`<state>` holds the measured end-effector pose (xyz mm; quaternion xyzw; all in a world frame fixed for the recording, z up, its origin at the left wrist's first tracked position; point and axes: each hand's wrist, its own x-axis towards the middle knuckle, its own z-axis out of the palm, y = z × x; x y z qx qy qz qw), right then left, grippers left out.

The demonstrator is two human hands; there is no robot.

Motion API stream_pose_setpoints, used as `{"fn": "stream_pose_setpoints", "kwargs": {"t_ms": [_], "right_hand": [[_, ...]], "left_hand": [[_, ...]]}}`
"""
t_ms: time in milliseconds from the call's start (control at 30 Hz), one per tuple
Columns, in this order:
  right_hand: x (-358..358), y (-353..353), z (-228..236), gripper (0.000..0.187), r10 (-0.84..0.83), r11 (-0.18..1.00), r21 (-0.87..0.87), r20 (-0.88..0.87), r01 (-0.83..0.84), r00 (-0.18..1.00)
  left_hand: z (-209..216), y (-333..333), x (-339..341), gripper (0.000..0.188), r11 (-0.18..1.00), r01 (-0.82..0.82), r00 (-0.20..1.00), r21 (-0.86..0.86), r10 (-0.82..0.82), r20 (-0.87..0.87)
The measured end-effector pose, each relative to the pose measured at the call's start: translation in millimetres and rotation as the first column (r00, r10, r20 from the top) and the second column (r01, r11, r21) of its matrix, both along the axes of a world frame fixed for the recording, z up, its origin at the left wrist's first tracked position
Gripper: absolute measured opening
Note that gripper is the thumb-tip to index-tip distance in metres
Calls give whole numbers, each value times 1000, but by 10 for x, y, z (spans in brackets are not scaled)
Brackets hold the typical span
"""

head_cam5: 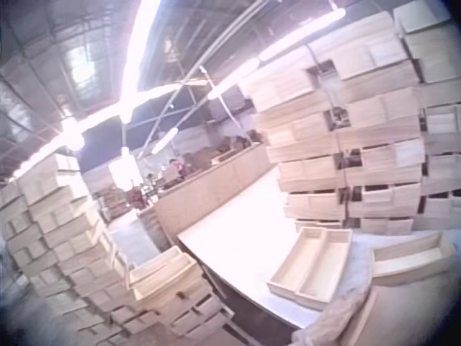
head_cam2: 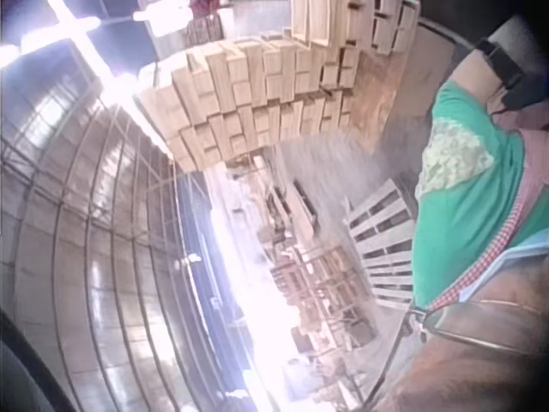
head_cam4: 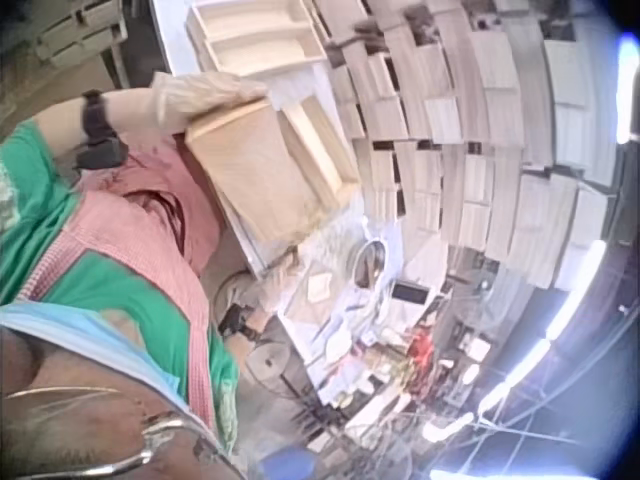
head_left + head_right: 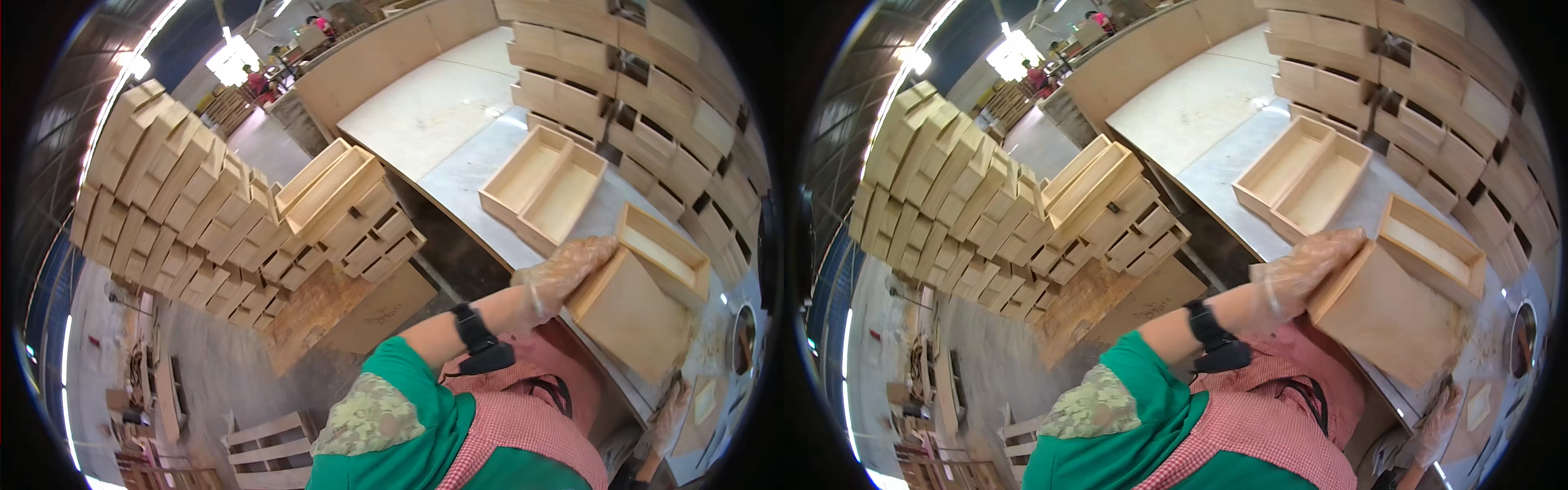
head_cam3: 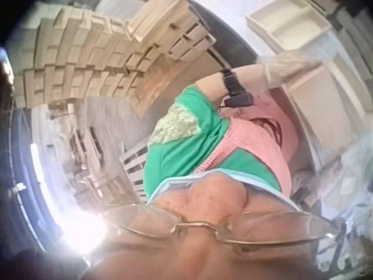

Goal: The person sands the interior and exterior surfaces of small wooden boxes using a green sanding block. They handle each box one at a time, turning it to reach all sides, and place finished boxes onto a stack. The process is repeated for multiple boxes on a workbench.

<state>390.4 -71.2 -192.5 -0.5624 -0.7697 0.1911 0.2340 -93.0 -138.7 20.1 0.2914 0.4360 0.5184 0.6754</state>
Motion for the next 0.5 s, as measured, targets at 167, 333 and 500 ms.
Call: {"fn": "stream_pose_setpoints", "kwargs": {"t_ms": [167, 333, 500], "right_hand": [[-185, 99, 216, 33, -92, 990, -108, 32, 95, 995], [75, -3, -68, 38, -151, 984, -77, 120, 160, 981], [338, 46, -300, 43, -115, 991, 81, 67, 109, 991]], "left_hand": [[1073, -857, -655, 58, 877, 17, 723, 480, 321, -612], [1380, -880, -1331, 38, 957, -7, -136, 290, 287, -948], [599, -666, -3003, 33, 943, -322, -469, 85, -81, -879]]}}
